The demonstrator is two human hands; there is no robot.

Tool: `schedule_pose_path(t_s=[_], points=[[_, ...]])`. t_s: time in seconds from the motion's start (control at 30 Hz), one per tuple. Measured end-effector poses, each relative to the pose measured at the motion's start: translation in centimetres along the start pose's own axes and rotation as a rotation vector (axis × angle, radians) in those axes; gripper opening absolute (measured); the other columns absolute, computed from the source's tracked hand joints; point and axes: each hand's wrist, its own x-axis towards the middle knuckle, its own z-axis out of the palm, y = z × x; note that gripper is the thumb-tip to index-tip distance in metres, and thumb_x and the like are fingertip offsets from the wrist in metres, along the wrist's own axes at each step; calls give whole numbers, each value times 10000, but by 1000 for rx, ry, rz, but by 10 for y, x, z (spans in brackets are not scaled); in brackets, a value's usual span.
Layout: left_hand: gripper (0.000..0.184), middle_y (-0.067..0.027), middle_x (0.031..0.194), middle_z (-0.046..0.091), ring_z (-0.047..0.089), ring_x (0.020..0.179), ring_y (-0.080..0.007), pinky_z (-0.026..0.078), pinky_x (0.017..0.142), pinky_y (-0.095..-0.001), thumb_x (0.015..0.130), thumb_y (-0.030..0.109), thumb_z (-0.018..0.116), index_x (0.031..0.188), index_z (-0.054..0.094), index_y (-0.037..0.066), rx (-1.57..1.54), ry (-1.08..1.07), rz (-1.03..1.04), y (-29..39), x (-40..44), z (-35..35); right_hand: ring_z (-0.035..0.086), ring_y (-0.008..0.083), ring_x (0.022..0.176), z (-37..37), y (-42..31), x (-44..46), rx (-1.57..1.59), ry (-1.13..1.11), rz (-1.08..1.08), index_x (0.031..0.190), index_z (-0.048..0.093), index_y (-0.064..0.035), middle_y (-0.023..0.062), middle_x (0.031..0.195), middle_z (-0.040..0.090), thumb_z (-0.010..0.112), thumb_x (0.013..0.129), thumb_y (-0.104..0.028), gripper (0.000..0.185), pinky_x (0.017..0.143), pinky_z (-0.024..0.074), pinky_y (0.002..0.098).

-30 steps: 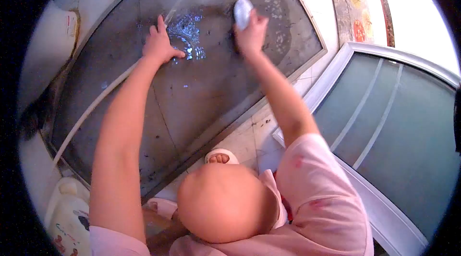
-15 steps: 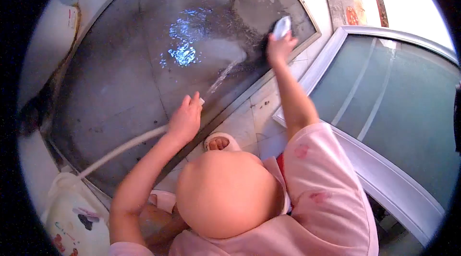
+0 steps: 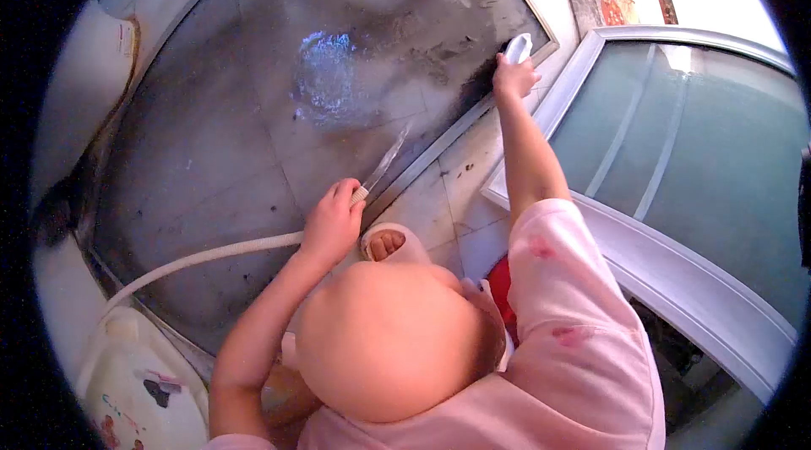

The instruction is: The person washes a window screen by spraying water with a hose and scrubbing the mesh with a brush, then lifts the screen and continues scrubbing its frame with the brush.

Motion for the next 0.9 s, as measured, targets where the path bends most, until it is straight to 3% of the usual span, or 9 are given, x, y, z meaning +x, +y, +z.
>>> schedule_pose_path(t_s=[0.13, 0.3, 0.37, 0.43, 0.5, 0.57, 0.7, 0.8, 0.9], points=[[253, -209, 1095, 606, 590, 988, -423, 489, 835, -469, 887, 100, 591, 1112, 511, 17, 18, -43, 7, -1, 4, 2, 559, 404, 1044, 10, 17, -64, -72, 13, -161, 1315, 449, 12, 245, 1154, 500, 753, 746, -203, 680, 898, 473, 450], [241, -202, 1072, 617, 591, 984, -415, 490, 832, -466, 885, 100, 593, 1100, 520, 17, -20, -20, 47, 1, 0, -3, 507, 415, 1106, -20, 16, -205, 205, -301, -275, 1373, 426, 27, 265, 1200, 437, 786, 727, -220, 780, 970, 435, 429], [245, -206, 1071, 616, 591, 986, -414, 489, 832, -464, 880, 99, 599, 1098, 523, 15, -32, -52, 31, 3, 0, -7, 505, 413, 1111, -26, 25, -208, 222, -389, -417, 1382, 435, -6, 253, 1206, 444, 786, 729, -230, 774, 970, 440, 427], [252, -206, 1069, 620, 593, 994, -412, 487, 840, -462, 875, 102, 611, 1099, 533, 18, -42, -80, 23, 3, 2, -10, 530, 404, 1077, -19, 27, -165, 147, -180, -462, 1322, 490, -14, 238, 1185, 464, 773, 745, -239, 681, 939, 460, 444], [262, -204, 1067, 629, 597, 1007, -409, 483, 857, -459, 868, 112, 630, 1103, 551, 27, -36, -98, 36, 0, 4, -13, 539, 376, 1056, -14, 11, -99, 83, -89, -138, 1289, 489, -9, 217, 1102, 511, 775, 748, -217, 646, 899, 466, 440], [258, -206, 1064, 621, 592, 993, -412, 487, 839, -461, 869, 105, 620, 1096, 537, 15, -5, -99, 81, -10, 6, -9, 545, 375, 1044, -16, 4, -66, 24, -68, -60, 1258, 499, -4, 216, 1094, 508, 773, 754, -218, 612, 872, 471, 451], [244, -206, 1060, 615, 588, 983, -416, 488, 833, -462, 871, 100, 615, 1082, 533, 10, 9, -122, 31, -18, 5, -7, 519, 419, 1075, 1, 18, -150, 160, -191, -340, 1395, 375, 22, 267, 1178, 453, 759, 747, -176, 778, 914, 457, 461], [280, -206, 1068, 620, 592, 1003, -409, 483, 858, -460, 872, 113, 623, 1126, 544, 23, -4, -130, -19, -25, 0, -18, 495, 395, 1111, -17, 25, -222, 269, -413, -463, 1393, 424, -5, 247, 1185, 456, 780, 732, -196, 775, 944, 446, 429], [282, -217, 1077, 612, 589, 1002, -420, 481, 864, -467, 884, 114, 608, 1135, 529, 15, 18, -70, -8, -48, -15, -18, 494, 387, 1118, -22, 25, -209, 264, -501, -586, 1393, 444, -40, 230, 1179, 469, 789, 732, -197, 762, 946, 445, 423]])
